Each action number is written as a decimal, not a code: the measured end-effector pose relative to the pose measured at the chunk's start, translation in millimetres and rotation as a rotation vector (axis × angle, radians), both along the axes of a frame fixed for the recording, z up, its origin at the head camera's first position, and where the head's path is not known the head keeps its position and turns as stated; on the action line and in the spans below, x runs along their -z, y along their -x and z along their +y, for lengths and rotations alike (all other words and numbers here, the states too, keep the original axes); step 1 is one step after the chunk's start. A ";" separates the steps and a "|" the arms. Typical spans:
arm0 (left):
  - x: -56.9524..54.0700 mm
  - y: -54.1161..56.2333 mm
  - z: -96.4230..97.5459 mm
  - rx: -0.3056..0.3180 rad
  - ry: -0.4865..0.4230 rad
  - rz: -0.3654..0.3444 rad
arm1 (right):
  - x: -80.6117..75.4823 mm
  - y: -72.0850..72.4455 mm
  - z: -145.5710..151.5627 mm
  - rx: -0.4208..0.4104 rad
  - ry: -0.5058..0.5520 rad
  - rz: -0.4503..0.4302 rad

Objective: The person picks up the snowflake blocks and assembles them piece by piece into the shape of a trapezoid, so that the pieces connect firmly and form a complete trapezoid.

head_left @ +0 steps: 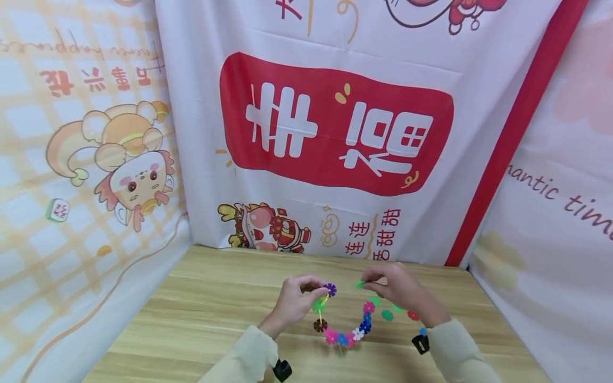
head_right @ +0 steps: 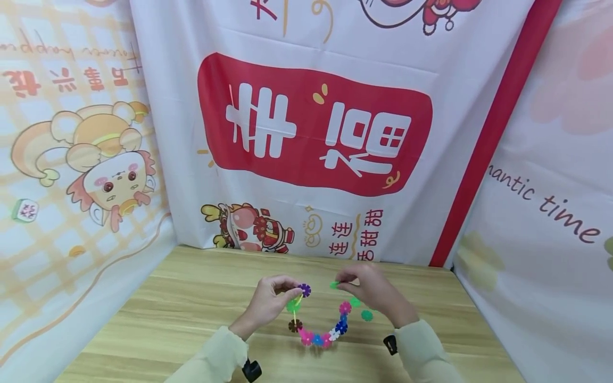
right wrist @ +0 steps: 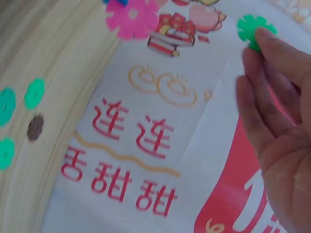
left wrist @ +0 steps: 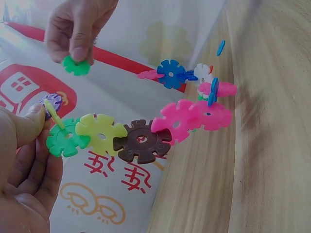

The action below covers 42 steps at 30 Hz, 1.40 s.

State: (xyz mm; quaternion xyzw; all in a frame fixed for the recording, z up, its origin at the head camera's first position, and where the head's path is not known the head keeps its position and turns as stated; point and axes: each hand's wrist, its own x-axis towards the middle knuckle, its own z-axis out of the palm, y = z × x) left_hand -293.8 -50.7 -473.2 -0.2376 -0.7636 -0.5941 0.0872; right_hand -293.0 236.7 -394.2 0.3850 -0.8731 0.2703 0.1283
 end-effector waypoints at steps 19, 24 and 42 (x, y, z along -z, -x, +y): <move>-1.6 -1.6 3.0 0.011 0.011 -0.032 | 16.6 -4.9 -39.4 -0.193 -0.011 0.575; -4.1 -4.3 5.3 0.004 0.017 -0.056 | 16.0 -9.6 -43.0 -0.222 0.020 0.649; -6.5 3.2 -4.6 0.150 0.081 -0.089 | 1.5 -7.0 -40.3 -0.253 -0.003 0.462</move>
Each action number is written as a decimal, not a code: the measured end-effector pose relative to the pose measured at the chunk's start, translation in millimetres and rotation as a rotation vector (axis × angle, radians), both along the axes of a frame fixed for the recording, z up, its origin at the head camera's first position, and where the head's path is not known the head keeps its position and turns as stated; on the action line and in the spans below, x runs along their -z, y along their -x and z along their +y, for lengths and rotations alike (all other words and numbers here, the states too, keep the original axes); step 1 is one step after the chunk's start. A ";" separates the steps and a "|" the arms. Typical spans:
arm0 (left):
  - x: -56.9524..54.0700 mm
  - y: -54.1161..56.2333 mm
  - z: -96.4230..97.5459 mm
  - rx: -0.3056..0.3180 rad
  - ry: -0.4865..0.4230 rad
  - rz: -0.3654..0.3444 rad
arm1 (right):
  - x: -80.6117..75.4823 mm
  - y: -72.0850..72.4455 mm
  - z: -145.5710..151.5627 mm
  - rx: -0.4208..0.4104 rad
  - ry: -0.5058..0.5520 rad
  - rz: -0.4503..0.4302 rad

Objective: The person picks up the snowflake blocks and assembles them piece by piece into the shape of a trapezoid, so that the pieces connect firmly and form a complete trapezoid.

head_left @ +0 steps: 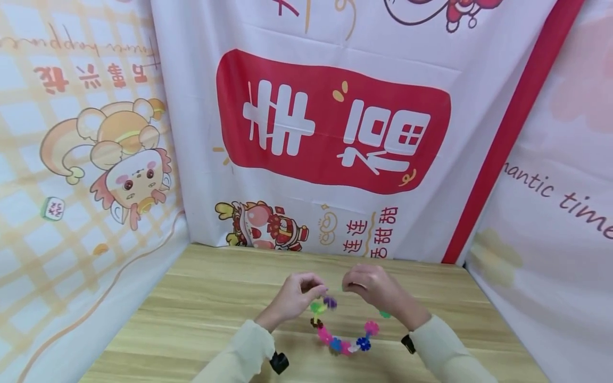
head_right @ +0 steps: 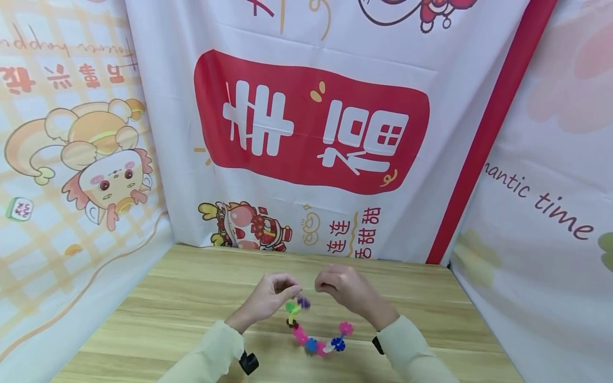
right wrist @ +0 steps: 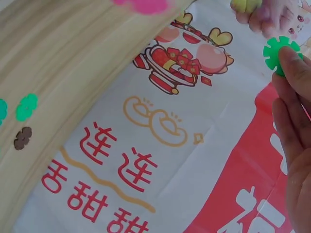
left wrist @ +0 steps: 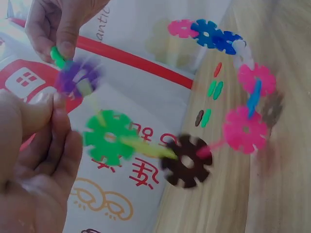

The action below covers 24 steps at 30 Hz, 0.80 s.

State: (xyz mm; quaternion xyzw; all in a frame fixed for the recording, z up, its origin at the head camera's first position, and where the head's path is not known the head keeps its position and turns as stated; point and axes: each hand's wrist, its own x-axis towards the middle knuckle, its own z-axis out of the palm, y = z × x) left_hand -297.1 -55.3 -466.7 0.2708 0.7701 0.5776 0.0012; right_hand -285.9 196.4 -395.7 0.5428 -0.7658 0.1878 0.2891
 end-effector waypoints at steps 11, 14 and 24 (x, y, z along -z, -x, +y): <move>17.0 3.9 -8.7 0.048 0.150 -0.065 | 17.5 -1.0 12.7 0.065 -0.043 -0.129; 22.4 5.9 -3.7 0.111 0.151 -0.095 | 25.3 0.7 16.5 0.064 -0.024 -0.137; 37.3 2.6 13.1 0.120 0.161 -0.170 | 52.2 9.1 19.9 0.053 -0.015 -0.168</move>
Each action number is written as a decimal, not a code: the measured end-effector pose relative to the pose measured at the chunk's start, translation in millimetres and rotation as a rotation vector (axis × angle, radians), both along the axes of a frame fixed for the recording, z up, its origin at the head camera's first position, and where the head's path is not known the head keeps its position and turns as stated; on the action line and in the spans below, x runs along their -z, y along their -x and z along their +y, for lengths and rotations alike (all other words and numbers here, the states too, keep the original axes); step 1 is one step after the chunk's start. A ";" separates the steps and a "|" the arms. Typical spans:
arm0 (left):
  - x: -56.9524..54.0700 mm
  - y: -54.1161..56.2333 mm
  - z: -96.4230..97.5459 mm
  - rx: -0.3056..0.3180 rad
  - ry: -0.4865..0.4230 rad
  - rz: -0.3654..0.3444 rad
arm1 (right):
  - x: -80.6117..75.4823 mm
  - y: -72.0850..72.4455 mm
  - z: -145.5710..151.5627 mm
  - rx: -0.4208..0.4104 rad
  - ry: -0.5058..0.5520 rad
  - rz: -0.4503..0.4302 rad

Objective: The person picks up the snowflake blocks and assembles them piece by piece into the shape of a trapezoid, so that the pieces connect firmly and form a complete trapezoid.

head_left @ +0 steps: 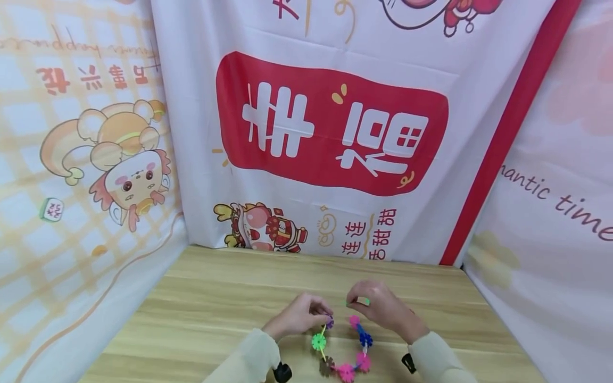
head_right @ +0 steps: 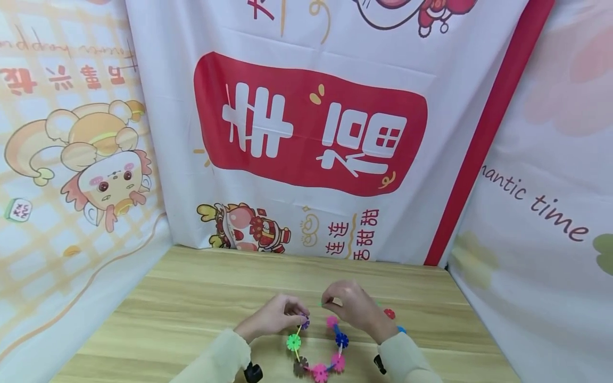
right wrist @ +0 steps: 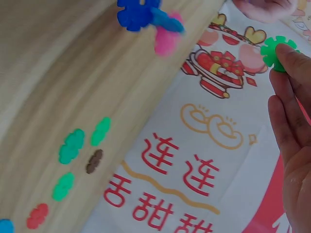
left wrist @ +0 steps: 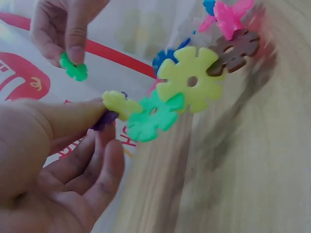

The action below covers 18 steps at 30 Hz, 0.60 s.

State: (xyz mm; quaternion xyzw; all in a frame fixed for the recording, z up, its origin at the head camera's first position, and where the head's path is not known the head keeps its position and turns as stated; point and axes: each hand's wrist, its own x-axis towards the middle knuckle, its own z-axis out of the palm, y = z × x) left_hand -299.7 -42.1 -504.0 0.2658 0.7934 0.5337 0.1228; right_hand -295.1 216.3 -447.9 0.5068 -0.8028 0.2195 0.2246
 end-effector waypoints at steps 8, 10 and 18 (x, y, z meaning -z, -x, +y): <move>-6.8 -2.6 -1.6 -0.052 -0.106 0.015 | 9.9 -0.3 -6.5 0.000 0.048 -0.117; -10.0 -2.4 -1.3 -0.046 -0.127 0.012 | 8.8 0.0 -8.0 0.012 0.055 -0.140; -20.4 -5.0 -0.2 -0.139 -0.204 0.005 | 0.2 4.1 -8.6 0.023 0.085 -0.136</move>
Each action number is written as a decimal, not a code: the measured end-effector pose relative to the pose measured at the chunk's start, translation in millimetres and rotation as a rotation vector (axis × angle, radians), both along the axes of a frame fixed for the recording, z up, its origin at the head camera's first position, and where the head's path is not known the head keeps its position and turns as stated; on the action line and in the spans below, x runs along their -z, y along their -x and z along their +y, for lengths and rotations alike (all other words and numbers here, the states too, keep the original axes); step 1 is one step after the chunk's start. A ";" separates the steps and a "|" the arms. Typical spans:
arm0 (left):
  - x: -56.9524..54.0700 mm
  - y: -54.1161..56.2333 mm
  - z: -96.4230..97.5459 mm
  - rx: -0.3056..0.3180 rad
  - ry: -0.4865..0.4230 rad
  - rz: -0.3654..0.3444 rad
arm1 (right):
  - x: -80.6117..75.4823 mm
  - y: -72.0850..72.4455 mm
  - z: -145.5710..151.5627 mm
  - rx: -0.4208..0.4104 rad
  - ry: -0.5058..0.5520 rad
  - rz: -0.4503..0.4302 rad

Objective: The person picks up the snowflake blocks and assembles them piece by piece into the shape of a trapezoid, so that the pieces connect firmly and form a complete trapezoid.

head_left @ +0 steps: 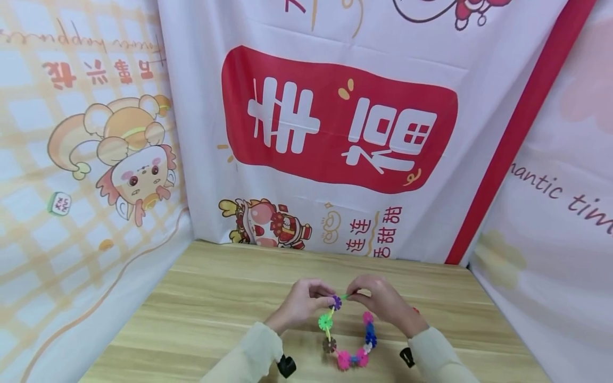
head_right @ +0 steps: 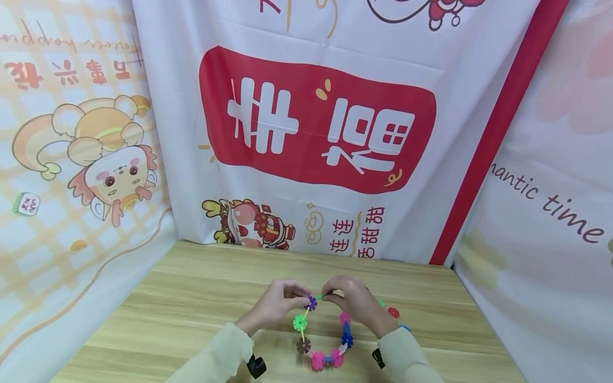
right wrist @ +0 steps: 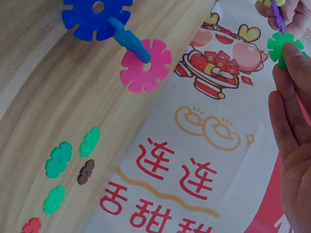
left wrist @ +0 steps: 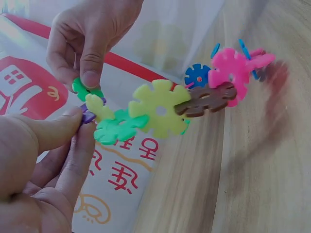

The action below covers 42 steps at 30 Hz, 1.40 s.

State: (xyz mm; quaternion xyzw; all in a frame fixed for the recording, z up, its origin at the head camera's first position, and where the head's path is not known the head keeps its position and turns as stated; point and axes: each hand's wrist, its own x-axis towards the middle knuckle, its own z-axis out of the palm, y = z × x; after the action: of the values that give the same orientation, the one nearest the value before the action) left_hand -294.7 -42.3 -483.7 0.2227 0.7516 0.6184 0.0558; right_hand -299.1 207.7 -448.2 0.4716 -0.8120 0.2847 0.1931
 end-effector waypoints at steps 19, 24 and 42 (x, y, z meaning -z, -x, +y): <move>-4.8 -3.3 7.8 -0.101 -0.106 0.005 | 5.9 -8.5 -8.9 -0.015 0.087 0.415; -9.5 -0.9 8.5 -0.119 -0.147 -0.021 | 3.8 -9.8 -12.1 -0.002 0.105 0.465; -36.6 6.7 3.3 0.178 0.187 0.144 | -45.6 -11.8 -4.1 -0.042 -0.151 0.199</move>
State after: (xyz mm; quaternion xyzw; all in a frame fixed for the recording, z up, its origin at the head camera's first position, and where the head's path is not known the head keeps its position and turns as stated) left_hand -301.4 -39.0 -447.0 0.3259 0.7854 0.5205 0.0769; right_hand -287.3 203.6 -402.5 0.5277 -0.7978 0.1785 0.2307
